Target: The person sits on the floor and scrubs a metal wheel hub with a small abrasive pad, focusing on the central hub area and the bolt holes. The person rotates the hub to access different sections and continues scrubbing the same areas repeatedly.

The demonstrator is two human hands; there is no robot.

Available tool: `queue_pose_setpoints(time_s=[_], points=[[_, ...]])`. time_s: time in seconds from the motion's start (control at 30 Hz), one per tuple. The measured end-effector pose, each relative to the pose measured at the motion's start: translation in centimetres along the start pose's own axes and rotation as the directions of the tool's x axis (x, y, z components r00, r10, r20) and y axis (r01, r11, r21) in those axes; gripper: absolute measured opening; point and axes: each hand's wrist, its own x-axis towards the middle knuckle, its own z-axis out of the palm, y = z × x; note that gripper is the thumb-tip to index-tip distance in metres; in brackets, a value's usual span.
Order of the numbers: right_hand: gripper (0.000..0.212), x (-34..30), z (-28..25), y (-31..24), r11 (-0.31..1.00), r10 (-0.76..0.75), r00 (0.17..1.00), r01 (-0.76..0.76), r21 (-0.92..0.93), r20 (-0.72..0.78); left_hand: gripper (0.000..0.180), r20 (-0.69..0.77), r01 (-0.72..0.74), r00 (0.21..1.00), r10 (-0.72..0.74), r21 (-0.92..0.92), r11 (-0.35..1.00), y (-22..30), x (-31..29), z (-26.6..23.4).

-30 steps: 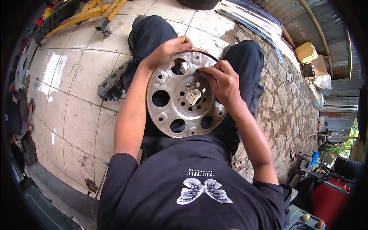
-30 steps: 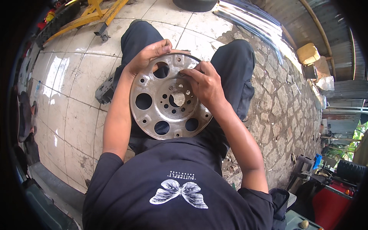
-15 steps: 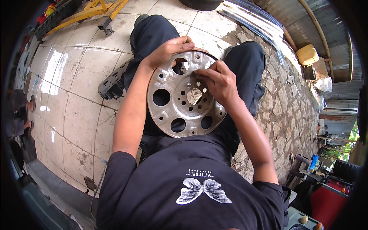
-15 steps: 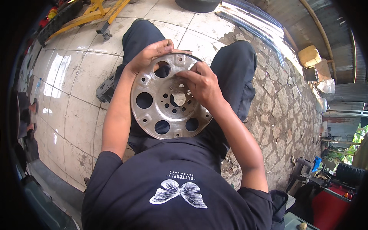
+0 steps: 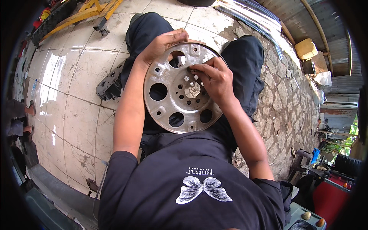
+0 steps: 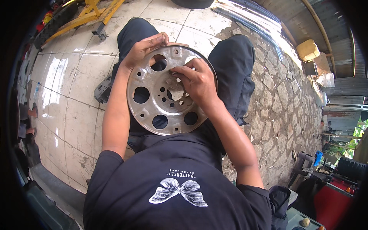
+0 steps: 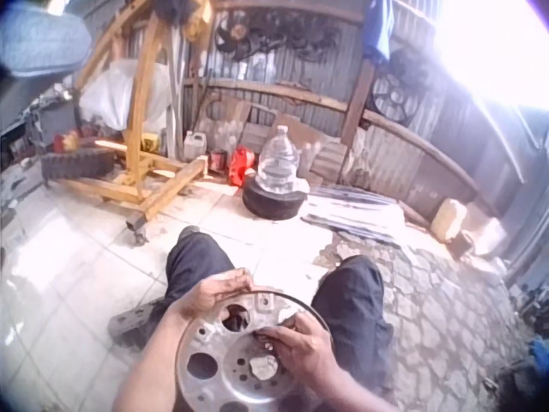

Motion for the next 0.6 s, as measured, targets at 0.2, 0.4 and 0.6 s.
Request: queue_pose_setpoints(time_s=[0.2, 0.4, 0.6], points=[[0.03, -4.3, -0.2, -1.9, 0.964, 0.236, 0.964, -0.217, 0.151, -0.12, 0.042, -0.024, 0.002, 1.0, -0.007, -0.203, 0.979, 0.2, -0.4, 1.5], [0.028, -5.8, -0.2, -2.2, 0.932, 0.325, 0.924, -0.276, 0.234, -0.203, 0.057, -0.064, 0.089, 0.992, -0.106, -0.227, 0.97, 0.0, 0.8, 0.7], [0.028, -5.5, 0.1, -1.4, 0.92, 0.346, 0.911, -0.283, 0.27, -0.226, 0.056, -0.123, 0.079, 0.987, -0.108, -0.222, 0.972, 0.2, 0.8, 0.9]])
